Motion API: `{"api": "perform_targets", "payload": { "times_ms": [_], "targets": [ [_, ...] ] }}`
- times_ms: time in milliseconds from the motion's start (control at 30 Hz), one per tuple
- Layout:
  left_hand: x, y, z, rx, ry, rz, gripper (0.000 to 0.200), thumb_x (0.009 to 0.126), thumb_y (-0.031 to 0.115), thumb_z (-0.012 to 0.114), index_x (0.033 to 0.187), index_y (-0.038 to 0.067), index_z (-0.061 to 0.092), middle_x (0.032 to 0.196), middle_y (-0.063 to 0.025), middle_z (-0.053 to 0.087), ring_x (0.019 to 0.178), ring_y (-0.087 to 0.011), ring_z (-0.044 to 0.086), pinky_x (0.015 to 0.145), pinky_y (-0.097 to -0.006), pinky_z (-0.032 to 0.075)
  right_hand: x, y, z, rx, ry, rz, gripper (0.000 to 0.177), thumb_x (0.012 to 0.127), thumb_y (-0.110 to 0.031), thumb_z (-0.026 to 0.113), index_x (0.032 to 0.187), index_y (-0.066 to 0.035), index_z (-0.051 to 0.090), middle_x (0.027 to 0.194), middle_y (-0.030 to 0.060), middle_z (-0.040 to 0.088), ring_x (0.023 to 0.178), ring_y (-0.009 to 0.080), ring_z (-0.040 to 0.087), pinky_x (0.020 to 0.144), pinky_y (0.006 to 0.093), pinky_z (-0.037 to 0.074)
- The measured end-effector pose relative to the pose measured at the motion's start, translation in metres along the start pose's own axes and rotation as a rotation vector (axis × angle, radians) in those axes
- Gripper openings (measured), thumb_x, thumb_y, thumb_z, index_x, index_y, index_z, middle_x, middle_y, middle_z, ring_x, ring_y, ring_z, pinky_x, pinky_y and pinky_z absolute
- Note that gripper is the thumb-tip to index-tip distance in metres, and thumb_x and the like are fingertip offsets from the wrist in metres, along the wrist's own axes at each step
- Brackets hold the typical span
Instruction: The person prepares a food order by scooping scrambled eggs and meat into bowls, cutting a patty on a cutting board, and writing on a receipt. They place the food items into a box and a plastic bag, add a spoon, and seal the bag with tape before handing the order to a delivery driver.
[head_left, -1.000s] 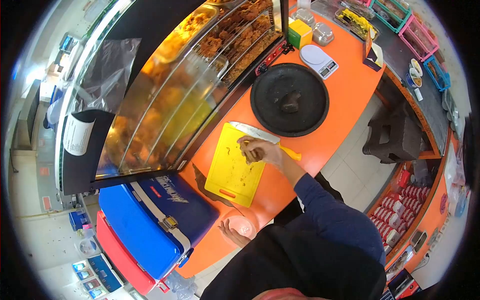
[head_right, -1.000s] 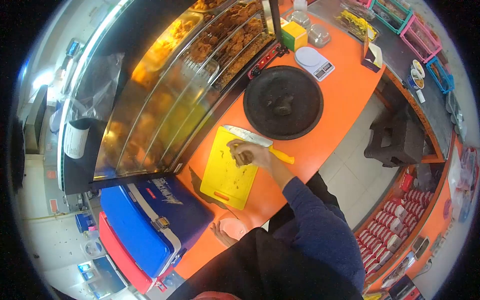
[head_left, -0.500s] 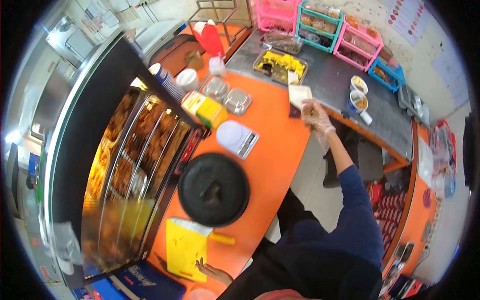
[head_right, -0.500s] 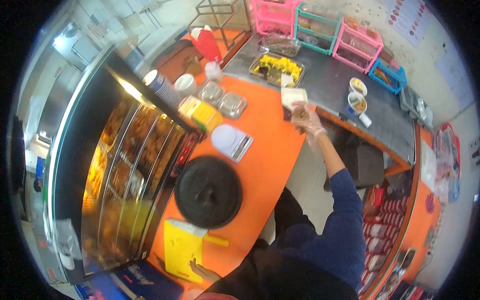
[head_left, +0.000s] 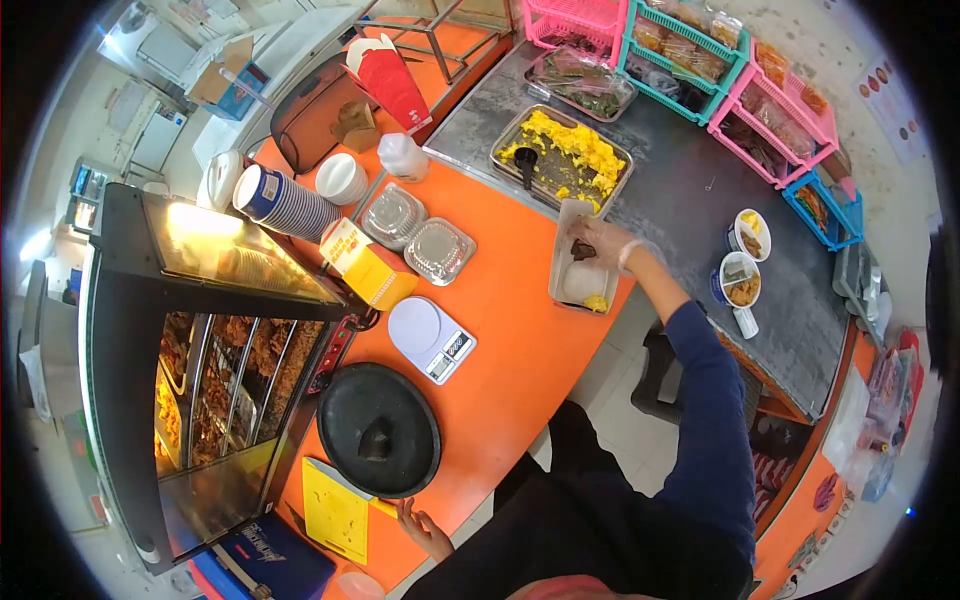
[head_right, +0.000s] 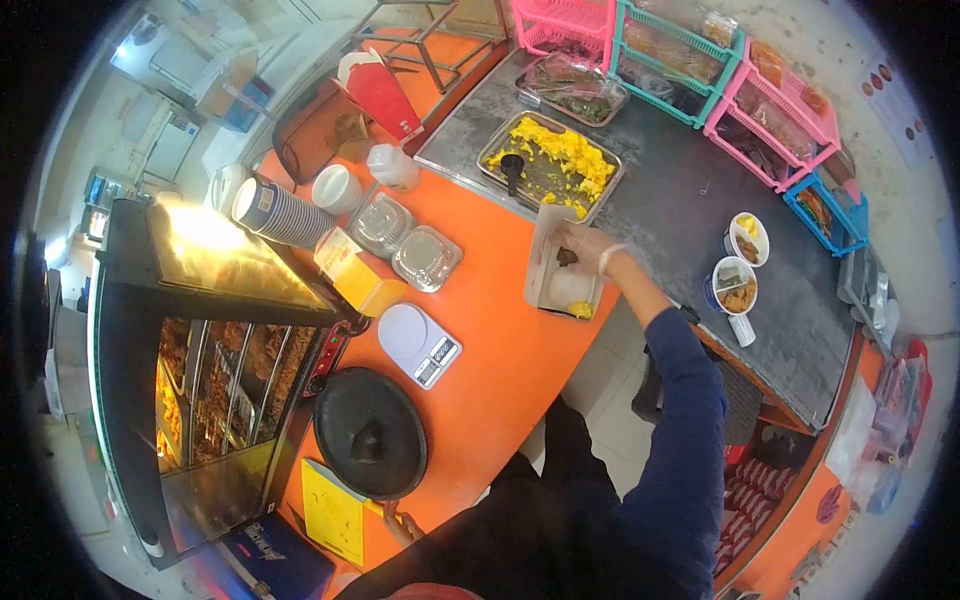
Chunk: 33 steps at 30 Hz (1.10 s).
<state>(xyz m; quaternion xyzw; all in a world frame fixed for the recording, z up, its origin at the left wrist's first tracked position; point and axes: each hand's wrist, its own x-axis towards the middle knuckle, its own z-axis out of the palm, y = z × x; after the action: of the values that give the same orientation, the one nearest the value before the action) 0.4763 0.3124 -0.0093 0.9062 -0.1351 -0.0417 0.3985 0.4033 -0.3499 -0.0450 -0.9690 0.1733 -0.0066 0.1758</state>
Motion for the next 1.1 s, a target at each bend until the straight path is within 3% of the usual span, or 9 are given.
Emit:
{"api": "perform_targets", "payload": {
  "times_ms": [267,333,433,633,700,767,900,1000,1100],
  "targets": [
    [0.025,0.065,0.044,-0.007,0.088,0.123,0.03,0.1,0.017,0.044,0.123,0.0,0.053,0.136,-0.017,0.045,0.126,-0.0325,0.046,0.101,-0.0427,0.039,-0.021,-0.009,0.021,-0.045,-0.005,0.136,0.044,0.075,-0.01,0.07,0.117,-0.007,0.059,0.116,0.0173,0.057,0.1,0.0337,0.059,0.083,0.0404,0.052],
    [0.039,0.092,0.064,-0.15,0.028,0.257,0.03,0.096,0.013,0.052,0.123,0.0,0.053,0.132,-0.0166,0.05,0.127,-0.0327,0.046,0.103,-0.0428,0.038,-0.03,-0.015,0.036,0.329,0.401,0.142,0.044,0.079,-0.012,0.07,0.121,-0.011,0.057,0.109,0.0148,0.06,0.094,0.0306,0.061,0.077,0.0384,0.053],
    [0.046,0.179,0.1,-0.323,-0.084,0.452,0.048,0.083,0.011,0.069,0.126,-0.001,0.05,0.128,-0.0183,0.052,0.125,-0.0342,0.047,0.106,-0.0433,0.036,-0.038,-0.179,-0.033,1.751,1.002,0.58,0.051,0.088,-0.022,0.063,0.135,-0.019,0.047,0.116,0.0116,0.056,0.093,0.0261,0.061,0.075,0.0379,0.054],
    [0.081,0.27,0.156,-0.46,0.096,0.478,0.072,0.074,0.013,0.079,0.133,-0.003,0.041,0.124,-0.0163,0.048,0.117,-0.0326,0.047,0.102,-0.0441,0.035,-0.05,-0.302,-0.057,2.2,0.714,0.402,0.061,0.093,-0.026,0.057,0.148,-0.021,0.03,0.136,0.0125,0.043,0.118,0.0293,0.049,0.092,0.0477,0.05],
    [0.103,0.279,0.163,-0.498,0.167,0.387,0.071,0.074,0.013,0.079,0.133,-0.003,0.041,0.123,-0.0165,0.048,0.117,-0.0327,0.047,0.102,-0.044,0.035,-0.051,-0.297,-0.014,0.306,0.794,0.076,0.061,0.095,-0.017,0.052,0.15,-0.013,0.026,0.148,0.0146,0.031,0.132,0.0349,0.038,0.104,0.0482,0.039],
    [0.113,0.284,0.169,-0.486,0.189,0.34,0.071,0.075,0.013,0.078,0.133,-0.003,0.041,0.123,-0.0166,0.048,0.117,-0.0329,0.047,0.102,-0.0438,0.035,-0.057,-0.325,-0.002,1.223,0.606,0.252,0.057,0.096,-0.01,0.046,0.148,-0.005,0.025,0.153,0.0185,0.025,0.14,0.0362,0.029,0.112,0.045,0.028],
    [0.117,0.307,0.193,-0.417,0.144,0.358,0.071,0.075,0.012,0.078,0.133,-0.003,0.04,0.122,-0.0169,0.048,0.116,-0.0331,0.047,0.102,-0.0435,0.035,-0.135,-0.323,-0.042,0.584,0.451,-0.023,0.054,0.097,-0.013,0.045,0.147,-0.003,0.028,0.148,0.0215,0.031,0.132,0.0335,0.038,0.109,0.0446,0.031],
    [0.095,0.331,0.226,-0.345,0.059,0.378,0.07,0.075,0.012,0.077,0.133,-0.003,0.04,0.122,-0.0171,0.048,0.116,-0.0333,0.047,0.101,-0.0433,0.035,-0.101,-0.199,-0.02,1.015,0.441,-0.121,0.056,0.098,-0.02,0.045,0.148,-0.004,0.027,0.151,0.0202,0.027,0.135,0.0351,0.032,0.11,0.0443,0.028],
    [0.077,0.376,0.272,-0.325,-0.016,0.405,0.069,0.076,0.01,0.076,0.133,-0.004,0.04,0.121,-0.0171,0.048,0.116,-0.033,0.047,0.102,-0.0429,0.034,-0.049,-0.048,-0.109,0.361,0.728,-0.134,0.058,0.097,-0.04,0.046,0.146,-0.011,0.038,0.156,0.0177,0.023,0.145,0.0364,0.016,0.118,0.048,0.012]
  ]
}}
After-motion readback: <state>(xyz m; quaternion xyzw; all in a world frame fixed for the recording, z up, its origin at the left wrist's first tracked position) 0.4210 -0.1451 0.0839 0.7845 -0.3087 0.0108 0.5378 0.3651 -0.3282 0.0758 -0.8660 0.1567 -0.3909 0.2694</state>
